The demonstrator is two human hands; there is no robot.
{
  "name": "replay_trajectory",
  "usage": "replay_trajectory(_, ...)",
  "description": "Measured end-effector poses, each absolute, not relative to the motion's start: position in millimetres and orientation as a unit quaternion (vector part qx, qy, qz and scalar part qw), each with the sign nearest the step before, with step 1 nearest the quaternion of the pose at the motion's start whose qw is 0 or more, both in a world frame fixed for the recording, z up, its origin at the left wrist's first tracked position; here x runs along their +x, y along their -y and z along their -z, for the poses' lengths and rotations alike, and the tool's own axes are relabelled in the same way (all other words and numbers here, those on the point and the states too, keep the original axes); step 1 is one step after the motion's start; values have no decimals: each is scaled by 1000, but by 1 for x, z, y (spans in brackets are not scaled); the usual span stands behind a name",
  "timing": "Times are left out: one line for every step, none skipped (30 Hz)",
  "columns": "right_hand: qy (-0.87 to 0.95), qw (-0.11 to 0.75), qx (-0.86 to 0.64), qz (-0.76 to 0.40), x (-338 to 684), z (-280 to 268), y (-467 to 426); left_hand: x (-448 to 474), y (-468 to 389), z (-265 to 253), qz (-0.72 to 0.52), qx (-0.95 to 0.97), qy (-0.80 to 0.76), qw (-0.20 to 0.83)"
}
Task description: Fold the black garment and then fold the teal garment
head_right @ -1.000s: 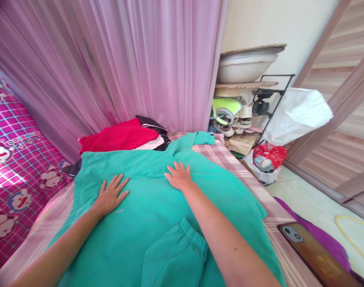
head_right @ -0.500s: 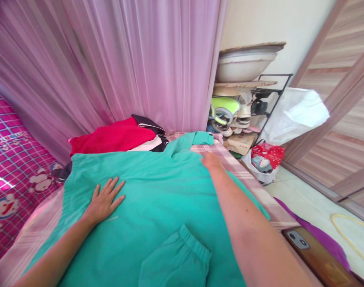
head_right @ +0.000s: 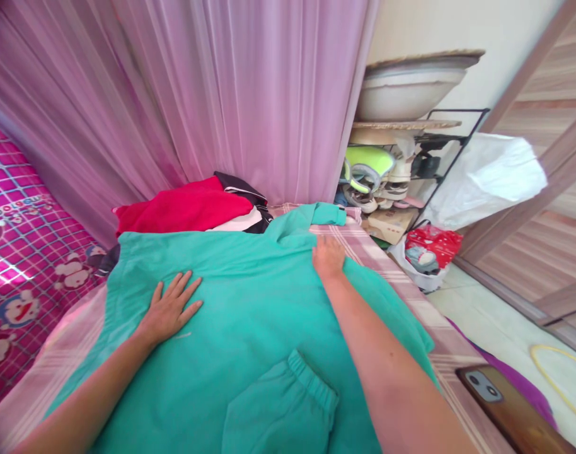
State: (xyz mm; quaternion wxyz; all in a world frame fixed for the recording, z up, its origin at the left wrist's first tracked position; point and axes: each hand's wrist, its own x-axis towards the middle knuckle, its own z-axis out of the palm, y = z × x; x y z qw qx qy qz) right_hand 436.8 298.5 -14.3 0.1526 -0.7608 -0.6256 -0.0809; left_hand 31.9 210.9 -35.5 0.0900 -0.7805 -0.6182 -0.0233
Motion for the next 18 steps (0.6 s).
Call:
replay_trajectory(656, 157, -733, 90, 428, 15, -291, 33, -211, 34, 20, -780, 620, 87)
replay_trajectory(687, 156, -704, 91, 419, 15, -282, 33, -211, 34, 16, -779, 622, 83)
replay_trajectory(715, 148, -679, 84, 410, 17, -273, 34, -210, 33, 14, -778, 623, 80)
replay_trajectory(740, 136, -655, 72, 401, 18, -262, 34, -210, 32, 14, -778, 623, 77)
replay_trajectory(758, 122, -638, 56, 393, 20, -252, 34, -210, 32, 15, -778, 623, 76)
replay_trajectory(769, 104, -629, 38, 387, 21, -242, 34, -210, 31, 17, -779, 623, 76)
replay_trajectory(772, 86, -629, 17, 383, 22, -232, 34, -211, 31, 19, -779, 622, 77)
replay_trajectory(770, 70, -634, -3, 381, 22, -224, 34, -211, 31, 20, -779, 622, 79)
replay_trajectory(764, 59, -642, -19, 380, 21, -217, 34, -211, 31, 19, -779, 622, 79)
replay_trajectory(758, 54, -650, -27, 382, 19, -211, 34, -211, 31, 19, -779, 622, 79)
replay_trajectory(753, 56, -655, -26, 385, 17, -205, 34, -211, 31, 20, -779, 622, 79)
replay_trajectory(750, 64, -658, -17, 391, 14, -201, 35, -211, 31, 21, -779, 622, 78)
replay_trajectory(747, 73, -660, -2, 398, 12, -196, 35, -211, 30, 24, -778, 622, 79)
replay_trajectory(743, 81, -664, 14, 407, 10, -191, 35, -211, 30, 27, -778, 623, 81)
replay_trajectory(735, 84, -672, 30, 418, 10, -187, 35, -210, 29, 30, -776, 624, 82)
replay_trajectory(723, 82, -685, 42, 429, 11, -182, 36, -210, 29, 31, -776, 625, 82)
replay_trajectory(706, 75, -703, 51, 441, 14, -178, 36, -210, 29, 32, -776, 625, 81)
replay_trajectory(686, 64, -722, 53, 452, 18, -173, 36, -210, 29, 32, -776, 625, 80)
